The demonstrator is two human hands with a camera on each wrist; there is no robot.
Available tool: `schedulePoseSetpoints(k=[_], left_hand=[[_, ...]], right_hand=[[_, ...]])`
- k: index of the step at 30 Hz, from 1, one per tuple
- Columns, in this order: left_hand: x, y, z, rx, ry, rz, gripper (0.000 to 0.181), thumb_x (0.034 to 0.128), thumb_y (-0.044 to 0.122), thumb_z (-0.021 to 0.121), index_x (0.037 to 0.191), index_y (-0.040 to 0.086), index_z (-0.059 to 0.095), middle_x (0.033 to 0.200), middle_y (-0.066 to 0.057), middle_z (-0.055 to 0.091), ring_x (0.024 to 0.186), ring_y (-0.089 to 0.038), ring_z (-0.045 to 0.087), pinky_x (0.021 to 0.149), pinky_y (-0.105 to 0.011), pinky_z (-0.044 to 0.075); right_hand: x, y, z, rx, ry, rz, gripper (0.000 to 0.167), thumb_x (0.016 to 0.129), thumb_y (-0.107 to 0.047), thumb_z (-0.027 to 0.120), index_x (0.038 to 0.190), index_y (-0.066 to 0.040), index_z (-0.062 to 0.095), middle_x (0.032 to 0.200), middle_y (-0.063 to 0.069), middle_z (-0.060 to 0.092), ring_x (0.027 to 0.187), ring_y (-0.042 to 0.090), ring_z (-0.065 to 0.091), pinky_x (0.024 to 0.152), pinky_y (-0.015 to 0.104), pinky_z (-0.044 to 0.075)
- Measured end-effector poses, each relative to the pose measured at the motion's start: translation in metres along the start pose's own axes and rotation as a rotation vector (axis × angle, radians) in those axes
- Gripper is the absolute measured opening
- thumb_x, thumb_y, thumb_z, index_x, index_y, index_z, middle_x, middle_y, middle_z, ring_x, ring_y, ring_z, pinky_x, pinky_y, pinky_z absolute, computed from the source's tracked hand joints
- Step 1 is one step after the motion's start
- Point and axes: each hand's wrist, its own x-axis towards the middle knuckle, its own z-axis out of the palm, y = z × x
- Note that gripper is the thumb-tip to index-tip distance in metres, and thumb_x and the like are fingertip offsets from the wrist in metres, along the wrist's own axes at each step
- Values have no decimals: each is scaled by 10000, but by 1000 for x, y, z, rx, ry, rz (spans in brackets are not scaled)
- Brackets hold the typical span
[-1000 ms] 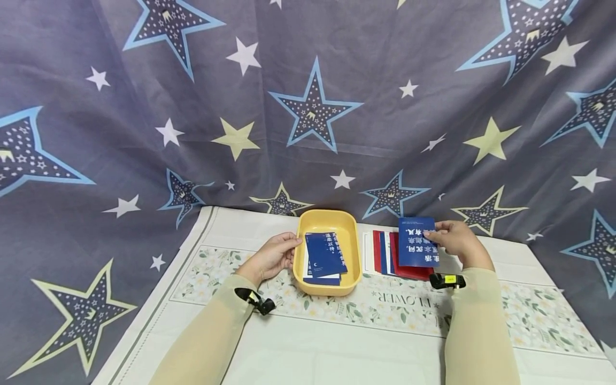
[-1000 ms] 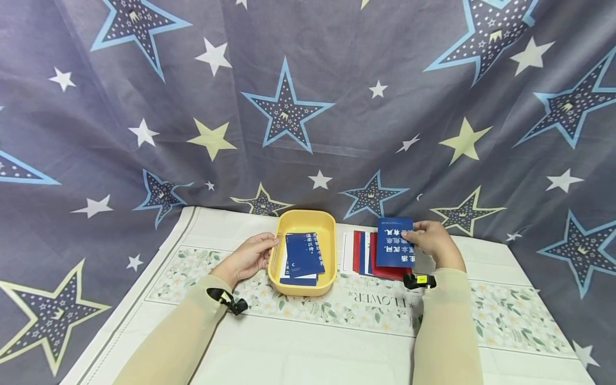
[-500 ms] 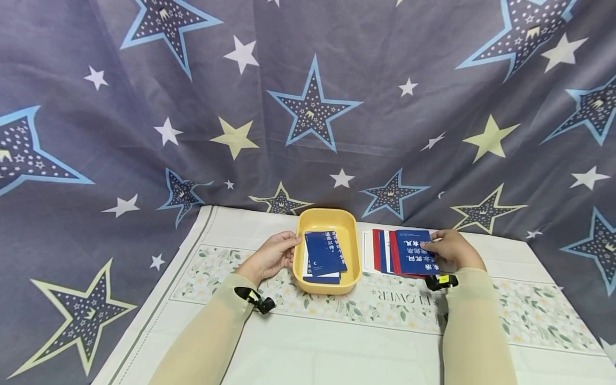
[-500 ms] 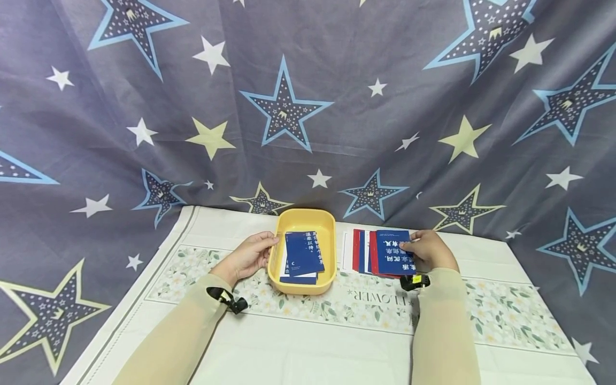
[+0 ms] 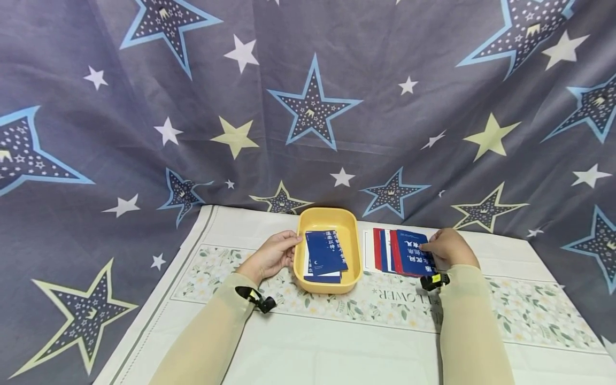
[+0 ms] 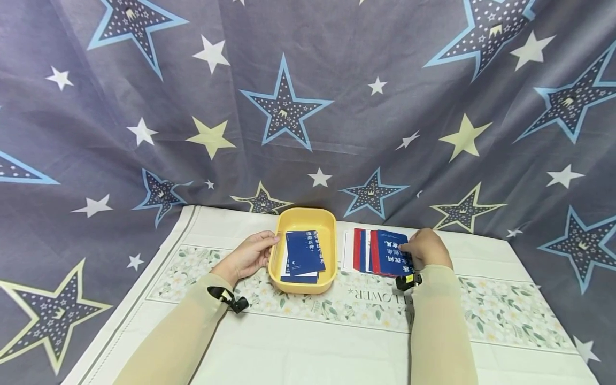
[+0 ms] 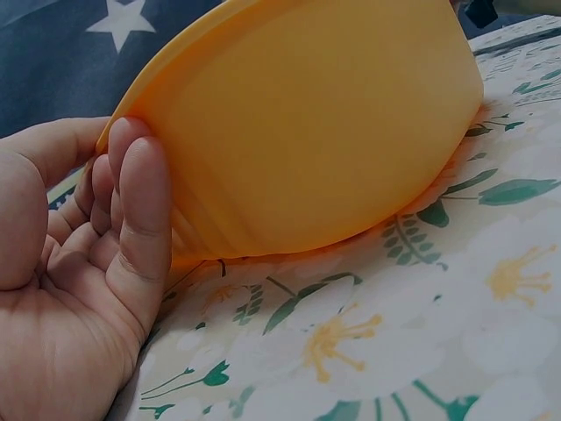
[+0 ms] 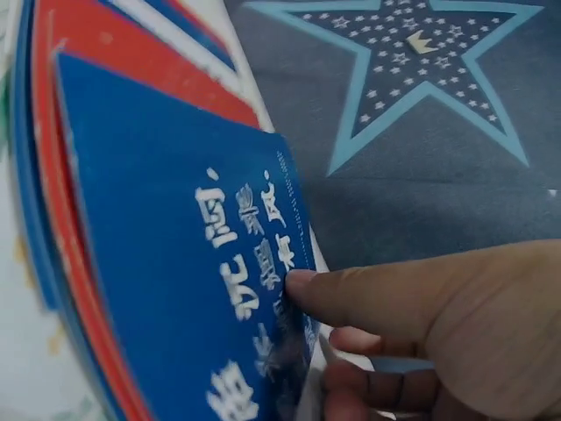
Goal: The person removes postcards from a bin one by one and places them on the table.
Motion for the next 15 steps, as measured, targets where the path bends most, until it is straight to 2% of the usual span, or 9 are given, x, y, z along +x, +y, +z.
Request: schedulePoseSetpoints(k=[4, 6, 11, 15], left_hand=[[0, 1, 1, -7, -1, -6, 166, 1185, 153, 595, 1037, 77, 589, 750, 11, 632, 572, -79, 629, 524, -229, 612], [0, 1, 1, -12, -2, -10, 159, 1185, 148, 594, 1046, 71, 587, 754, 5, 634, 572, -82, 634, 525, -233, 614], [0, 2, 2, -16, 1, -12, 143, 1184, 143, 595, 1067, 61, 586, 760, 0, 636, 572, -83, 645, 528, -236, 621], [-1, 2, 1, -12, -1, -7, 154, 1186, 144, 589, 1051, 70, 594, 751, 11, 638, 571, -79, 646, 530, -240, 629]], right_hand=[[-2, -9, -6, 35, -23, -25, 378, 1030, -294, 808, 1167, 30, 670, 1102, 193, 711, 1025, 336, 664, 924, 488, 584], [-3, -15, -9, 38, -17, -56, 412, 1054, -314, 777, 1236, 40, 672, 1132, 205, 719, 1027, 329, 673, 947, 515, 586], [-12, -42, -13, 45, 20, -172, 422, 1079, -350, 752, 1258, 30, 714, 1090, 163, 754, 941, 283, 705, 865, 437, 591], [-22, -71, -11, 61, 4, -261, 422, 1087, -378, 749, 1279, -3, 714, 1059, 145, 763, 919, 275, 705, 763, 375, 581]])
